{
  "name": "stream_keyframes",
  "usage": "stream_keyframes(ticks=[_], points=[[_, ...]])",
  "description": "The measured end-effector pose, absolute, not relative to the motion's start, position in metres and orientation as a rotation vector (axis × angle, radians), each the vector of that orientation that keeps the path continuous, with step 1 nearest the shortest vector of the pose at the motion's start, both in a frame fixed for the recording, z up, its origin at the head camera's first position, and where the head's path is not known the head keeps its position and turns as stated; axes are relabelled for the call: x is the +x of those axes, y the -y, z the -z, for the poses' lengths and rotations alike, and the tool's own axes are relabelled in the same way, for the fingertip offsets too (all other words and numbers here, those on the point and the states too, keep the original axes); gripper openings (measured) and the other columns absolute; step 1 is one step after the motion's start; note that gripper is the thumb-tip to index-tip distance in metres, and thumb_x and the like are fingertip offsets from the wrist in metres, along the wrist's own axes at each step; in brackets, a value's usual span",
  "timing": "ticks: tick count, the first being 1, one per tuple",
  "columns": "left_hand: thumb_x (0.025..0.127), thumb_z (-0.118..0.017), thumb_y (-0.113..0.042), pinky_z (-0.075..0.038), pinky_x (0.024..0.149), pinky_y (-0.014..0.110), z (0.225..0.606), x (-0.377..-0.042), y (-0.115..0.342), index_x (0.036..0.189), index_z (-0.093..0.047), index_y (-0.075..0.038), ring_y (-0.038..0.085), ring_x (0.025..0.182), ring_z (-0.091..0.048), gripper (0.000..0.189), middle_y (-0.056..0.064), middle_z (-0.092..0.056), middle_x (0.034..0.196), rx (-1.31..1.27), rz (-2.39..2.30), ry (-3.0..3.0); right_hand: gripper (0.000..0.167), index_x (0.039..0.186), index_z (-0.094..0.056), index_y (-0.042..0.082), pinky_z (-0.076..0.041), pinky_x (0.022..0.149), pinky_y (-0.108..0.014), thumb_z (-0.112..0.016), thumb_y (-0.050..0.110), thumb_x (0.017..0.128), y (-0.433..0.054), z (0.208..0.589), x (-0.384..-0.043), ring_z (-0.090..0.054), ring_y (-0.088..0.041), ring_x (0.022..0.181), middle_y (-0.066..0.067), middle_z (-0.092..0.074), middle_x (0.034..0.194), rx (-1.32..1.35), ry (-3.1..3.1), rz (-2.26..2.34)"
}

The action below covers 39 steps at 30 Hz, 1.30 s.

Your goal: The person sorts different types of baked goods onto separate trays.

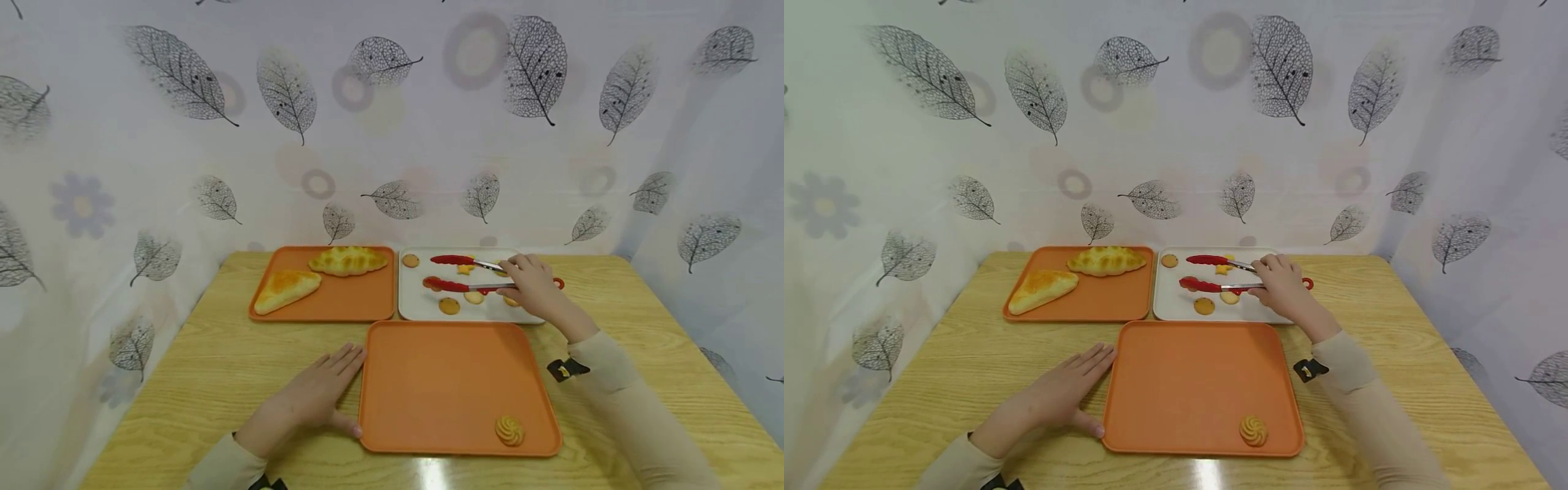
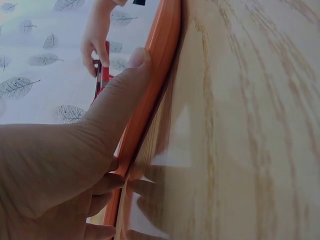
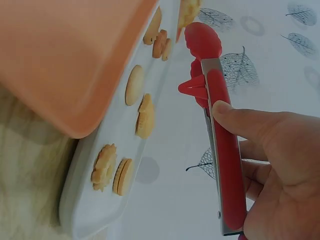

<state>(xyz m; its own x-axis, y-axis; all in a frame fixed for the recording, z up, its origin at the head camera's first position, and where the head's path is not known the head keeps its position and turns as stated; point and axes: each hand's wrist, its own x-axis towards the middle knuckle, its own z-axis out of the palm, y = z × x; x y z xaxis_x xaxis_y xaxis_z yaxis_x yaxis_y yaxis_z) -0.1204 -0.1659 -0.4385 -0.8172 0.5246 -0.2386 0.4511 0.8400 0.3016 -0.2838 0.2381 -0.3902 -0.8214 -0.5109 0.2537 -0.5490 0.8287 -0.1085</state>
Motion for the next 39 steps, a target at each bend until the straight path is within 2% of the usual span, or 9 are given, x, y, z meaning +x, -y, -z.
stream_keyframes(ticks=[6, 7, 16, 21, 26, 30, 34, 39], points=[[0.067, -0.056, -0.083, -0.024, 0.120, 0.053, 0.439, -0.121, 0.166, 0.157, -0.012, -0.010, 0.027, 0.153, -0.010, 0.125, 0.009, -0.014, 0.165, 0.742, -0.329, -2.710, 0.051, 0.125, -0.058, -0.005, -0.040, 0.081, -0.065, -0.074, 0.020, 0.084, -0.258, 0.393, -0.261, -0.047, -0.043, 0.108, -0.024, -0.055, 0.115, 0.878, 2.726, -0.326], [0.067, -0.057, -0.083, -0.024, 0.120, 0.053, 0.439, -0.120, 0.166, 0.157, -0.012, -0.009, 0.027, 0.153, -0.010, 0.125, 0.009, -0.014, 0.165, 0.743, -0.328, -2.710, 0.049, 0.124, -0.059, -0.003, -0.040, 0.079, -0.063, -0.074, 0.024, 0.085, -0.263, 0.395, -0.259, -0.047, -0.041, 0.106, -0.021, -0.056, 0.113, 0.888, 2.690, -0.324], [0.067, -0.057, -0.082, -0.024, 0.121, 0.053, 0.436, -0.121, 0.165, 0.157, -0.012, -0.009, 0.027, 0.153, -0.010, 0.125, 0.010, -0.013, 0.165, 0.736, -0.332, -2.700, 0.052, 0.115, -0.065, -0.001, -0.042, 0.069, -0.050, -0.084, 0.015, 0.069, -0.290, 0.390, -0.226, -0.053, -0.035, 0.098, -0.017, -0.062, 0.107, 0.992, 2.569, -0.324], [0.067, -0.057, -0.082, -0.023, 0.121, 0.053, 0.435, -0.122, 0.165, 0.158, -0.011, -0.009, 0.027, 0.153, -0.009, 0.125, 0.009, -0.013, 0.165, 0.733, -0.338, -2.694, 0.055, 0.115, -0.066, -0.001, -0.040, 0.070, -0.046, -0.084, 0.018, 0.067, -0.303, 0.389, -0.215, -0.052, -0.034, 0.098, -0.015, -0.063, 0.107, 1.024, 2.511, -0.335], [0.067, -0.057, -0.081, -0.023, 0.121, 0.053, 0.435, -0.122, 0.165, 0.158, -0.011, -0.009, 0.027, 0.153, -0.009, 0.124, 0.009, -0.013, 0.165, 0.737, -0.340, -2.689, 0.054, 0.116, -0.066, 0.003, -0.036, 0.072, -0.037, -0.083, 0.025, 0.069, -0.316, 0.389, -0.204, -0.048, -0.022, 0.095, -0.009, -0.063, 0.106, 1.097, 2.472, -0.350], [0.067, -0.058, -0.081, -0.022, 0.121, 0.053, 0.435, -0.122, 0.165, 0.157, -0.012, -0.009, 0.028, 0.153, -0.009, 0.125, 0.010, -0.013, 0.165, 0.736, -0.344, -2.693, 0.057, 0.115, -0.066, 0.008, -0.032, 0.072, -0.031, -0.086, 0.021, 0.064, -0.324, 0.388, -0.195, -0.045, -0.014, 0.096, -0.002, -0.062, 0.107, 1.131, 2.505, -0.344], [0.066, -0.058, -0.082, -0.022, 0.121, 0.053, 0.436, -0.122, 0.166, 0.158, -0.011, -0.010, 0.027, 0.153, -0.009, 0.125, 0.009, -0.012, 0.165, 0.733, -0.334, -2.699, 0.059, 0.115, -0.067, 0.009, -0.035, 0.073, -0.029, -0.087, 0.017, 0.060, -0.332, 0.388, -0.188, -0.047, -0.009, 0.097, 0.001, -0.062, 0.106, 1.189, 2.516, -0.353], [0.067, -0.057, -0.081, -0.023, 0.121, 0.053, 0.436, -0.123, 0.166, 0.158, -0.011, -0.010, 0.027, 0.153, -0.009, 0.125, 0.009, -0.012, 0.165, 0.741, -0.333, -2.693, 0.059, 0.114, -0.068, 0.009, -0.037, 0.072, -0.020, -0.088, 0.017, 0.059, -0.342, 0.387, -0.180, -0.046, 0.000, 0.094, 0.006, -0.062, 0.104, 1.257, 2.528, -0.397]])
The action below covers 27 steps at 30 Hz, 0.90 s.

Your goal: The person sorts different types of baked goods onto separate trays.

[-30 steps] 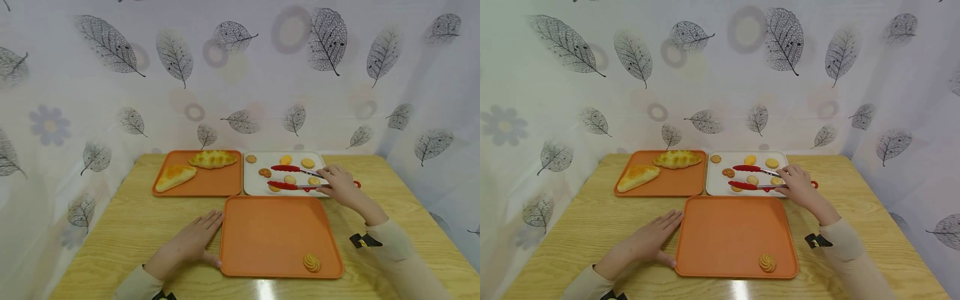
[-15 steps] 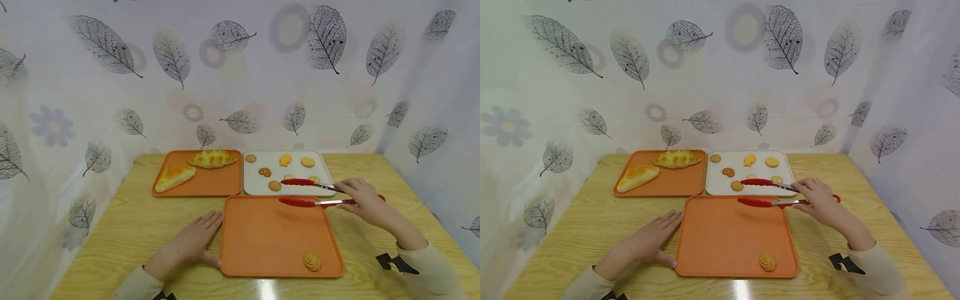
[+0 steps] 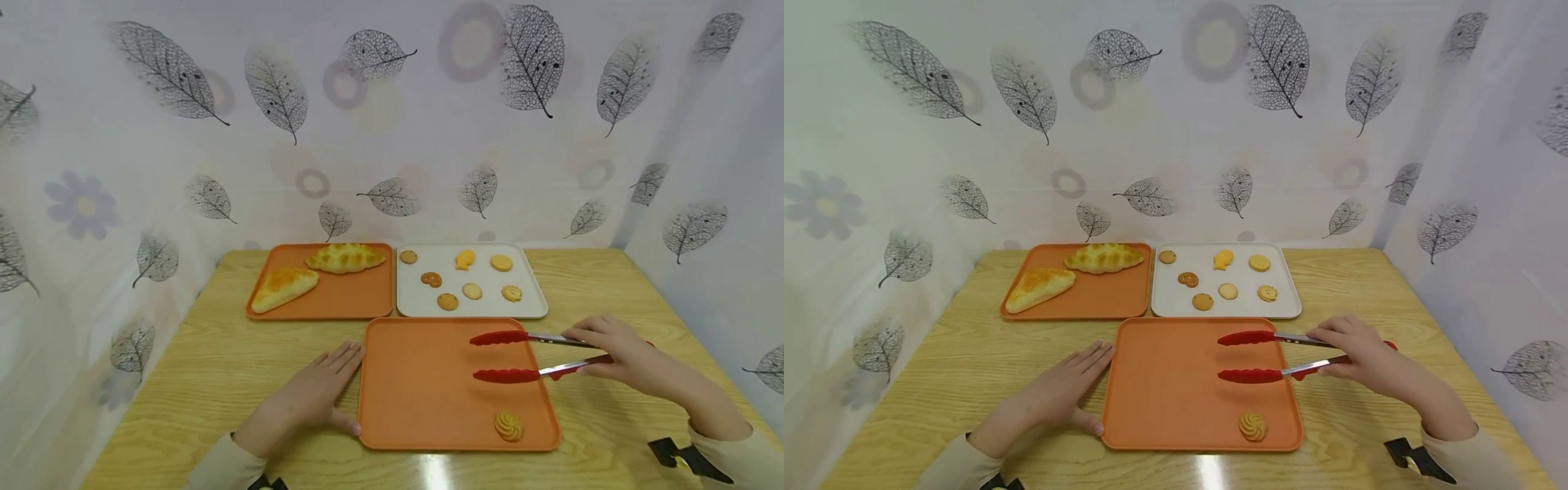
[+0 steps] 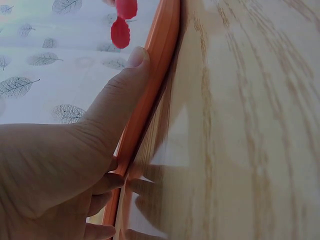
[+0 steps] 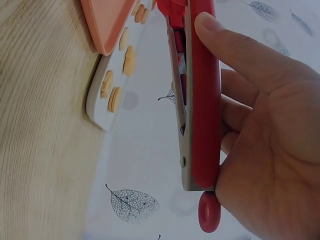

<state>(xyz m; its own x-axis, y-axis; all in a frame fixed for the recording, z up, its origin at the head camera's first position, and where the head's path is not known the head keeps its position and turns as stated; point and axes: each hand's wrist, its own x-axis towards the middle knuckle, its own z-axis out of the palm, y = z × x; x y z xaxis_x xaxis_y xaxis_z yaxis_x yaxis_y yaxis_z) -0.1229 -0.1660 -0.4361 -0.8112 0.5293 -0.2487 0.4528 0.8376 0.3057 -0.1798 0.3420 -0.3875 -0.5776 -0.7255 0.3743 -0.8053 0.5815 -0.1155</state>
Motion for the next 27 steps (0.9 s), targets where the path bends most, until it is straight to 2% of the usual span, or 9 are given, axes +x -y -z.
stream_keyframes(ticks=[2, 15, 19, 27], points=[[0.067, -0.057, -0.081, -0.023, 0.121, 0.053, 0.436, -0.123, 0.166, 0.158, -0.011, -0.010, 0.027, 0.153, -0.009, 0.124, 0.009, -0.012, 0.165, 0.742, -0.334, -2.688, 0.058, 0.114, -0.069, 0.010, -0.036, 0.071, -0.018, -0.089, 0.017, 0.060, -0.346, 0.387, -0.177, -0.044, 0.003, 0.092, 0.007, -0.062, 0.104, 1.271, 2.547, -0.421], [0.068, -0.058, -0.080, -0.023, 0.121, 0.054, 0.436, -0.125, 0.165, 0.158, -0.011, -0.009, 0.028, 0.153, -0.009, 0.123, 0.009, -0.013, 0.165, 0.756, -0.345, -2.678, 0.053, 0.117, -0.069, 0.016, -0.039, 0.066, -0.020, -0.085, 0.028, 0.068, -0.371, 0.383, -0.153, -0.044, 0.005, 0.096, 0.012, -0.062, 0.107, 1.324, 2.705, -0.462], [0.068, -0.058, -0.080, -0.022, 0.121, 0.054, 0.435, -0.126, 0.165, 0.158, -0.011, -0.009, 0.028, 0.153, -0.009, 0.124, 0.009, -0.012, 0.165, 0.754, -0.352, -2.678, 0.052, 0.120, -0.067, 0.014, -0.041, 0.064, -0.020, -0.082, 0.030, 0.072, -0.377, 0.384, -0.147, -0.043, 0.006, 0.097, 0.010, -0.062, 0.110, 1.339, 2.770, -0.507], [0.068, -0.060, -0.079, -0.022, 0.121, 0.054, 0.433, -0.125, 0.166, 0.157, -0.011, -0.008, 0.028, 0.153, -0.009, 0.124, 0.010, -0.012, 0.165, 0.744, -0.357, -2.675, 0.054, 0.114, -0.069, 0.013, -0.041, 0.062, -0.018, -0.084, 0.035, 0.067, -0.377, 0.388, -0.141, -0.046, 0.004, 0.092, 0.008, -0.063, 0.104, 1.349, 2.740, -0.470]])
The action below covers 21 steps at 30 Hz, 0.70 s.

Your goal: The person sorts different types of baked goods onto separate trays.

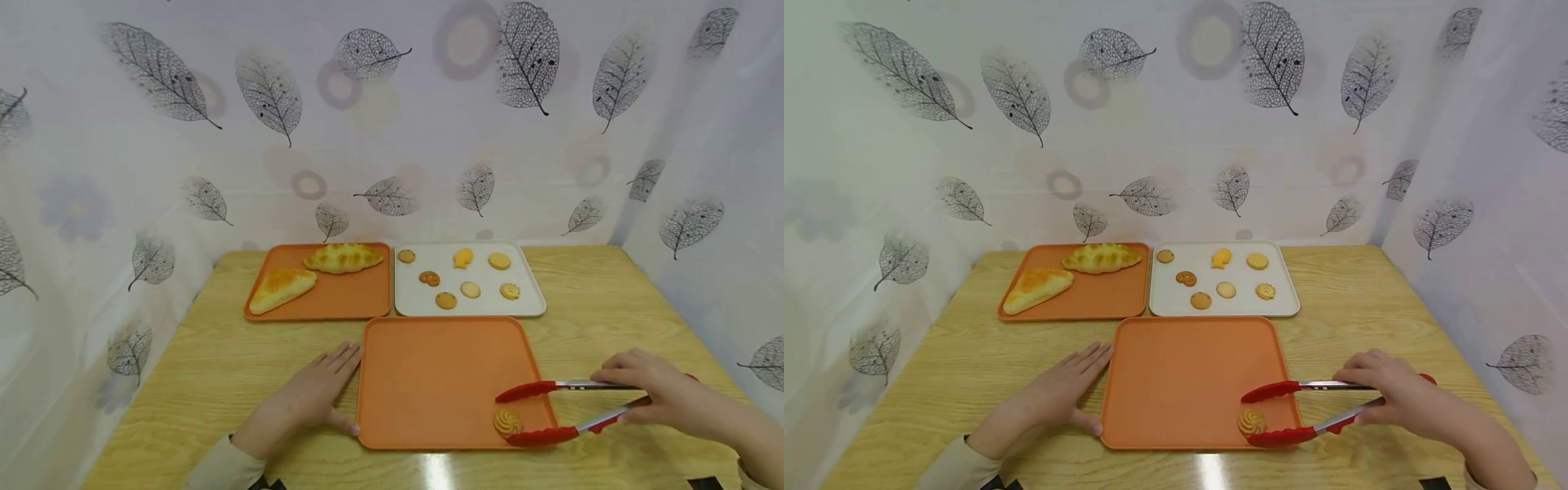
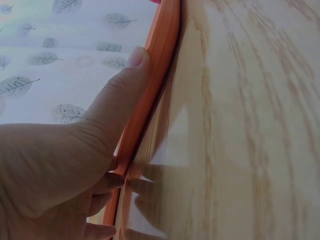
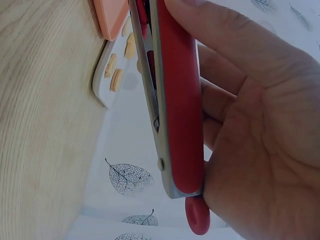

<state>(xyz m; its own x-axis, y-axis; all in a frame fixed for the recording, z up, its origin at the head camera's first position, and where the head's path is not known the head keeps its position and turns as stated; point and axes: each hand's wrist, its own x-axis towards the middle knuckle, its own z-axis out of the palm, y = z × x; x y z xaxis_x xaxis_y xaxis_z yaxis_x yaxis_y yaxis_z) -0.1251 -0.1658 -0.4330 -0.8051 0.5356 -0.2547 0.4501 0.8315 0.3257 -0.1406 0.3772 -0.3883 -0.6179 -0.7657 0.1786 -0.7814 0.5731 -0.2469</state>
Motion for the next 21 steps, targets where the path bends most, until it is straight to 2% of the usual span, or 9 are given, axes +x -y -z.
stream_keyframes(ticks=[5, 13, 21], points=[[0.068, -0.060, -0.079, -0.022, 0.121, 0.054, 0.433, -0.125, 0.167, 0.157, -0.011, -0.009, 0.028, 0.153, -0.009, 0.124, 0.010, -0.012, 0.165, 0.744, -0.358, -2.676, 0.058, 0.112, -0.070, 0.016, -0.041, 0.063, -0.016, -0.088, 0.032, 0.060, -0.373, 0.391, -0.141, -0.047, 0.005, 0.091, 0.010, -0.062, 0.103, 1.322, 2.681, -0.412], [0.068, -0.059, -0.080, -0.022, 0.121, 0.054, 0.434, -0.126, 0.167, 0.158, -0.011, -0.009, 0.028, 0.153, -0.009, 0.124, 0.010, -0.012, 0.165, 0.745, -0.361, -2.674, 0.060, 0.111, -0.070, 0.017, -0.040, 0.063, -0.014, -0.089, 0.026, 0.055, -0.369, 0.390, -0.142, -0.049, 0.003, 0.092, 0.008, -0.063, 0.102, 1.345, 2.606, -0.441], [0.067, -0.060, -0.080, -0.022, 0.121, 0.054, 0.434, -0.126, 0.168, 0.157, -0.011, -0.009, 0.028, 0.153, -0.009, 0.125, 0.010, -0.013, 0.165, 0.742, -0.355, -2.680, 0.060, 0.110, -0.070, 0.018, -0.040, 0.062, -0.022, -0.090, 0.026, 0.054, -0.365, 0.386, -0.145, -0.049, 0.001, 0.091, 0.009, -0.063, 0.101, 1.296, 2.606, -0.374]])
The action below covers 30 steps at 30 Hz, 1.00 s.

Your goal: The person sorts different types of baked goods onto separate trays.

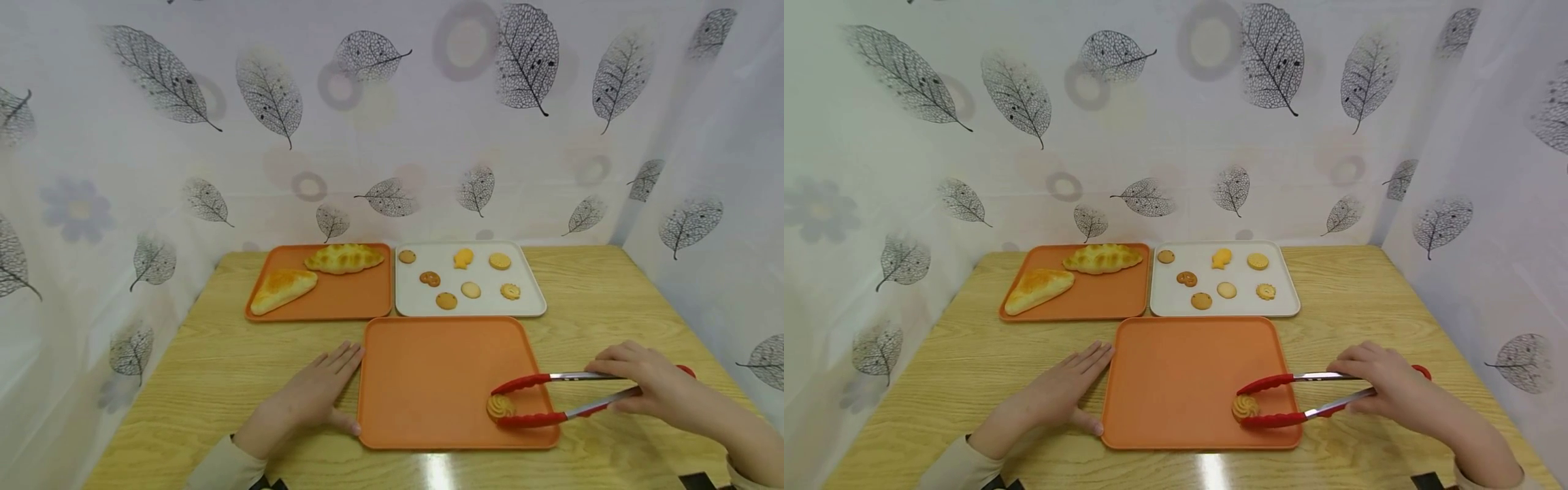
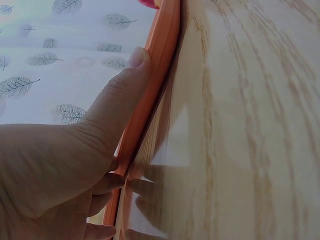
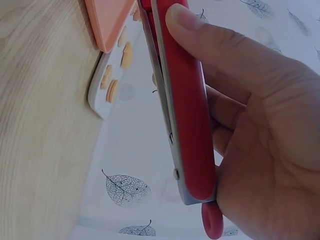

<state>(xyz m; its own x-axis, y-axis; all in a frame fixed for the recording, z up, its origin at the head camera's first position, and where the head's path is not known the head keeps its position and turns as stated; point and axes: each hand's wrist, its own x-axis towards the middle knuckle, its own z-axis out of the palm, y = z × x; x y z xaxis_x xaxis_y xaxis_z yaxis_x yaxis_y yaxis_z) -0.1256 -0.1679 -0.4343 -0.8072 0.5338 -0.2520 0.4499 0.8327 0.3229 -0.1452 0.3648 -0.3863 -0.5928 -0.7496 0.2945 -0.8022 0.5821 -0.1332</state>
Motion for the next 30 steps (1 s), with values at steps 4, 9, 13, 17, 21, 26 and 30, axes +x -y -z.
stream_keyframes(ticks=[4, 9, 13, 17, 21, 26, 30], points=[[0.067, -0.060, -0.080, -0.023, 0.121, 0.054, 0.434, -0.126, 0.168, 0.157, -0.012, -0.008, 0.028, 0.153, -0.010, 0.125, 0.010, -0.014, 0.165, 0.745, -0.357, -2.682, 0.060, 0.108, -0.070, 0.017, -0.041, 0.062, -0.021, -0.090, 0.024, 0.052, -0.362, 0.383, -0.150, -0.050, 0.001, 0.088, 0.009, -0.063, 0.099, 1.290, 2.565, -0.359], [0.067, -0.059, -0.081, -0.023, 0.121, 0.054, 0.434, -0.126, 0.168, 0.157, -0.012, -0.008, 0.028, 0.153, -0.010, 0.125, 0.010, -0.013, 0.165, 0.751, -0.349, -2.684, 0.058, 0.106, -0.072, 0.015, -0.043, 0.062, -0.022, -0.090, 0.026, 0.052, -0.356, 0.377, -0.159, -0.051, -0.001, 0.086, 0.009, -0.064, 0.098, 1.272, 2.535, -0.321], [0.067, -0.059, -0.081, -0.022, 0.121, 0.054, 0.433, -0.126, 0.168, 0.157, -0.012, -0.008, 0.028, 0.153, -0.010, 0.125, 0.010, -0.013, 0.165, 0.746, -0.351, -2.679, 0.056, 0.105, -0.072, 0.014, -0.044, 0.063, -0.023, -0.089, 0.030, 0.055, -0.351, 0.371, -0.169, -0.052, -0.004, 0.085, 0.007, -0.064, 0.097, 1.259, 2.498, -0.290], [0.067, -0.059, -0.081, -0.023, 0.121, 0.054, 0.433, -0.126, 0.168, 0.157, -0.012, -0.008, 0.028, 0.153, -0.010, 0.125, 0.010, -0.013, 0.165, 0.745, -0.349, -2.679, 0.054, 0.106, -0.072, 0.012, -0.042, 0.066, -0.022, -0.088, 0.029, 0.057, -0.346, 0.364, -0.182, -0.052, -0.006, 0.085, 0.005, -0.065, 0.098, 1.274, 2.451, -0.296], [0.067, -0.057, -0.082, -0.023, 0.121, 0.053, 0.433, -0.126, 0.168, 0.157, -0.012, -0.008, 0.028, 0.153, -0.010, 0.125, 0.010, -0.013, 0.165, 0.751, -0.337, -2.681, 0.054, 0.107, -0.071, 0.010, -0.041, 0.069, -0.023, -0.088, 0.024, 0.058, -0.338, 0.359, -0.198, -0.053, -0.009, 0.086, 0.004, -0.065, 0.099, 1.286, 2.411, -0.296], [0.066, -0.056, -0.082, -0.023, 0.121, 0.053, 0.434, -0.126, 0.168, 0.157, -0.012, -0.009, 0.028, 0.153, -0.010, 0.125, 0.009, -0.013, 0.165, 0.753, -0.336, -2.683, 0.052, 0.107, -0.071, 0.008, -0.043, 0.069, -0.031, -0.087, 0.022, 0.060, -0.328, 0.353, -0.217, -0.055, -0.015, 0.085, 0.000, -0.065, 0.099, 1.273, 2.395, -0.280], [0.066, -0.057, -0.083, -0.024, 0.121, 0.053, 0.435, -0.126, 0.168, 0.157, -0.013, -0.009, 0.028, 0.153, -0.011, 0.125, 0.010, -0.014, 0.165, 0.757, -0.331, -2.693, 0.051, 0.108, -0.071, 0.006, -0.043, 0.069, -0.036, -0.087, 0.021, 0.062, -0.318, 0.350, -0.230, -0.056, -0.020, 0.086, -0.004, -0.066, 0.100, 1.255, 2.407, -0.286]])
